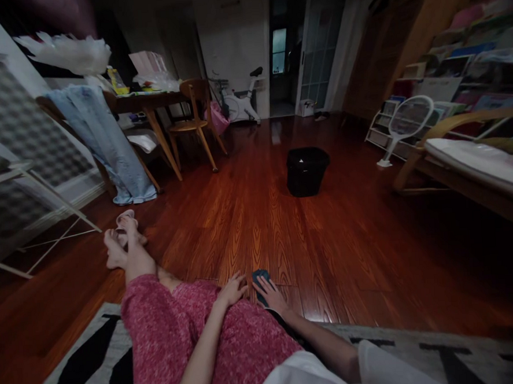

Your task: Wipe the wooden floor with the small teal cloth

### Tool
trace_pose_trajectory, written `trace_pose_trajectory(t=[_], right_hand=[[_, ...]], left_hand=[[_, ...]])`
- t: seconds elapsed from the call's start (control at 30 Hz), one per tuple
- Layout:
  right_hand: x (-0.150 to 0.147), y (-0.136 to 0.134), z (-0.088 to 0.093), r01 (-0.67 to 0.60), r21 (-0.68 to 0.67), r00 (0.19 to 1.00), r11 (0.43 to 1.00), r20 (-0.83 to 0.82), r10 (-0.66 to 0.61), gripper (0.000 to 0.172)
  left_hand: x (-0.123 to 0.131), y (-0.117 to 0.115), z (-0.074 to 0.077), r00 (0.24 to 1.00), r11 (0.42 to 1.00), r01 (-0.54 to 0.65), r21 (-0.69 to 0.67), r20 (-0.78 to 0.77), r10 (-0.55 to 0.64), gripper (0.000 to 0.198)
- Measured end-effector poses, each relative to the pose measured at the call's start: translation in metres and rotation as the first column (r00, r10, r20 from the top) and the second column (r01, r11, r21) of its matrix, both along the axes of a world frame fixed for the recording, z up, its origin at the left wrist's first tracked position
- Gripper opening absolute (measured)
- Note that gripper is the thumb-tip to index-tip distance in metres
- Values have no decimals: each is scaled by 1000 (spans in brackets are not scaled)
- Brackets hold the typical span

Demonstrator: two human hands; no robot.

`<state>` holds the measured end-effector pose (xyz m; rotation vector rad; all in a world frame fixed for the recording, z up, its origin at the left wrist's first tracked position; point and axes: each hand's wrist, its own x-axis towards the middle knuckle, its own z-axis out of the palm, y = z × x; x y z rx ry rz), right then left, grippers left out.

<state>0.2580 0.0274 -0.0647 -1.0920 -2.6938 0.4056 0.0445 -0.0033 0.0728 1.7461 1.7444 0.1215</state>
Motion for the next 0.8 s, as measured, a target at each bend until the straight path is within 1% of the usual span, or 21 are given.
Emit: trace_pose_trajectory(t=[0.07, 0.1, 0.13, 0.2, 0.27, 0.3, 0.33, 0.4, 0.47, 0.53, 0.6, 0.63, 0.67, 0.7, 0.73, 0.8], right_hand=[[5, 10, 7, -64, -6, 998, 998, -10, 64, 63], [14, 15, 10, -59, 1, 998, 998, -20, 59, 63], [27, 21, 11, -27, 11, 999, 1000, -28, 28, 62], [65, 33, 10, 104, 33, 994, 994, -30, -103, 60], [113, 42, 6, 292, 63, 956, 954, -20, -291, 58], [139, 45, 3, 393, 80, 920, 916, -16, -393, 58], [164, 46, 0, 491, 98, 871, 866, -15, -492, 59], [209, 44, -6, 656, 126, 751, 744, -14, -660, 61], [240, 37, -12, 769, 140, 632, 623, -21, -775, 65], [250, 28, -18, 842, 141, 530, 521, -35, -847, 68], [239, 20, -22, 889, 130, 448, 439, -53, -892, 70], [228, 17, -24, 901, 123, 426, 416, -63, -903, 71], [214, 14, -25, 903, 116, 424, 415, -72, -903, 71], [197, 11, -26, 890, 110, 451, 442, -79, -889, 70], [179, 9, -26, 861, 107, 506, 498, -85, -858, 69], [140, 5, -25, 745, 101, 667, 659, -86, -740, 66]], left_hand=[[1, 0, 2, 1000, 1000, -2, -3, -7, 2, 63], [1, 0, 3, 1000, 1000, -3, -4, -8, 3, 63], [1, -1, 3, 1000, 1000, -4, -8, -10, 3, 64], [1, -1, 3, 1000, 1000, -5, -12, -11, 4, 64], [1, 0, 1, 1000, 1000, -4, -6, 1, 4, 64], [0, 0, 1, 1000, 1000, -3, -2, 11, 3, 64], [0, 0, 0, 1000, 1000, -5, 0, 20, 5, 64], [-1, 1, -2, 999, 1000, -9, 0, 35, 9, 64], [0, 2, -2, 999, 1000, -8, -3, 34, 8, 64], [0, 3, -1, 1000, 1000, 1, -4, 24, -1, 64], [1, 3, 1, 1000, 1000, 10, -8, 11, -10, 65], [2, 3, 1, 1000, 1000, 13, -10, 7, -13, 65], [2, 3, 2, 1000, 1000, 15, -10, 5, -15, 64], [2, 2, 3, 1000, 1000, 16, -9, 3, -16, 64], [2, 2, 3, 1000, 1000, 16, -7, 4, -16, 64], [1, 2, 3, 1000, 1000, 14, -5, 7, -14, 64]])
